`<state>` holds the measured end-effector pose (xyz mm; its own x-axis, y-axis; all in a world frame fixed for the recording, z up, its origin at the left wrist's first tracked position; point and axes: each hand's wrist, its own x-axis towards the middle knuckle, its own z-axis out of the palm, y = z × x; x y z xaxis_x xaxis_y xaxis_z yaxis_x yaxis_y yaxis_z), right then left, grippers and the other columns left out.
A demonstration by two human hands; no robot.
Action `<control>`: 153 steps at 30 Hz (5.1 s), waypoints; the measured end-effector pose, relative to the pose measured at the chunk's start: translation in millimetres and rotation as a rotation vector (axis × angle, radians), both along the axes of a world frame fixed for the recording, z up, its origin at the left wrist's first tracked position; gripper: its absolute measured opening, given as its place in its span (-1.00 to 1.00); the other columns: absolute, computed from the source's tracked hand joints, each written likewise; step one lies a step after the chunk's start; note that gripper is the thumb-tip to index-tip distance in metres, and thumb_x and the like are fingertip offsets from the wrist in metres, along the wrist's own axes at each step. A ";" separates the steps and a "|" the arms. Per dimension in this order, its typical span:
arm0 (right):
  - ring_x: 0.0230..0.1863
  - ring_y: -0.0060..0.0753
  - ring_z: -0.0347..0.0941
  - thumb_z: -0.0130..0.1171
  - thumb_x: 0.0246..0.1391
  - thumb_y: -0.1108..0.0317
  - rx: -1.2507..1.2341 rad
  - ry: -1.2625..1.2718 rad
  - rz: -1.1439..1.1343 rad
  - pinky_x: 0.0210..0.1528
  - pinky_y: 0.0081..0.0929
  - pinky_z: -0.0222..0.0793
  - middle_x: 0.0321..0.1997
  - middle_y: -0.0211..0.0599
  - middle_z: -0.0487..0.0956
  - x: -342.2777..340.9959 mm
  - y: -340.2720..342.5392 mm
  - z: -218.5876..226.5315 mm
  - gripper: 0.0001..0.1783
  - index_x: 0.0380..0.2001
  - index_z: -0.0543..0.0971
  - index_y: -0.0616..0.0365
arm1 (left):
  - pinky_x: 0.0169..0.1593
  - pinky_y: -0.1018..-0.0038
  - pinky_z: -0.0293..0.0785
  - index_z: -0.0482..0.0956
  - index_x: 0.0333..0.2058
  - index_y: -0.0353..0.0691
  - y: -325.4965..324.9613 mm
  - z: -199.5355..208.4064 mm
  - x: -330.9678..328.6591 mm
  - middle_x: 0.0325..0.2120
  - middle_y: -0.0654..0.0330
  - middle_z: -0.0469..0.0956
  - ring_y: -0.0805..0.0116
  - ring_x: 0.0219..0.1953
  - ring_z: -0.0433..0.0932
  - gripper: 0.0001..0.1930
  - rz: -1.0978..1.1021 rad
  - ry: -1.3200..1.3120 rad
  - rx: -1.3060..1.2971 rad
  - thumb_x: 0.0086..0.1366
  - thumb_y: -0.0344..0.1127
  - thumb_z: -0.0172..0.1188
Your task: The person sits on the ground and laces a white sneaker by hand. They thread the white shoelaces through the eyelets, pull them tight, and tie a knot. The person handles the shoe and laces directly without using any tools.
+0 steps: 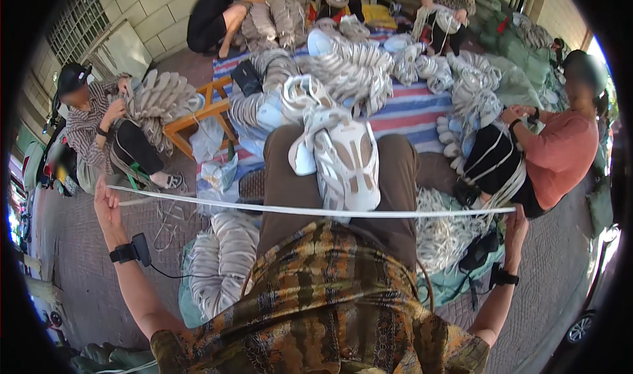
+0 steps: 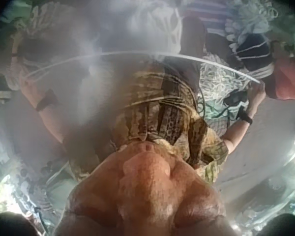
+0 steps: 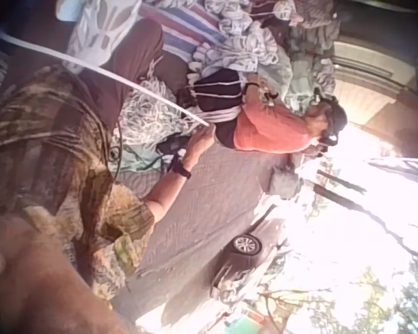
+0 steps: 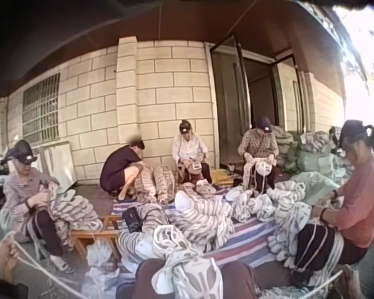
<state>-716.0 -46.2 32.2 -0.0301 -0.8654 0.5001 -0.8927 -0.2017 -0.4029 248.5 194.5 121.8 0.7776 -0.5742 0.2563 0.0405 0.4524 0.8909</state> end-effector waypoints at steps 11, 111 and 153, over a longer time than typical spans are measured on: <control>-0.21 -0.04 0.43 -0.06 0.15 0.48 0.047 0.357 0.018 -0.19 -0.21 0.32 -0.26 -0.14 0.44 62.0 -10.1 37.1 -0.78 -0.17 0.52 0.17 | -0.59 0.68 0.13 0.26 0.17 -0.38 7.0 20.6 -50.0 -0.58 0.36 0.21 0.64 -0.63 0.14 -0.56 -0.243 0.039 0.046 0.36 -0.39 0.05; -0.47 -0.30 0.43 0.03 -0.09 0.68 0.121 -0.140 0.854 -0.40 -0.44 0.33 -0.42 -0.22 0.50 342.6 -65.7 -7.9 -0.78 -0.36 0.53 0.19 | -0.32 0.23 0.45 0.52 -0.36 -0.28 -245.4 -109.6 -443.3 -0.49 -0.05 0.55 -0.01 -0.42 0.56 -0.86 -0.604 -0.942 0.445 0.13 -0.35 0.15; -0.43 -0.68 0.40 0.11 0.16 0.38 0.364 -0.807 0.514 -0.35 -0.69 0.31 -0.26 -0.40 0.60 183.2 -75.6 22.9 -0.82 -0.17 0.57 0.13 | -0.19 0.07 0.46 0.50 -0.29 -0.27 -23.0 -167.9 -58.2 -0.34 -0.09 0.58 -0.16 -0.24 0.55 -0.76 0.176 -1.284 1.536 0.12 -0.26 0.06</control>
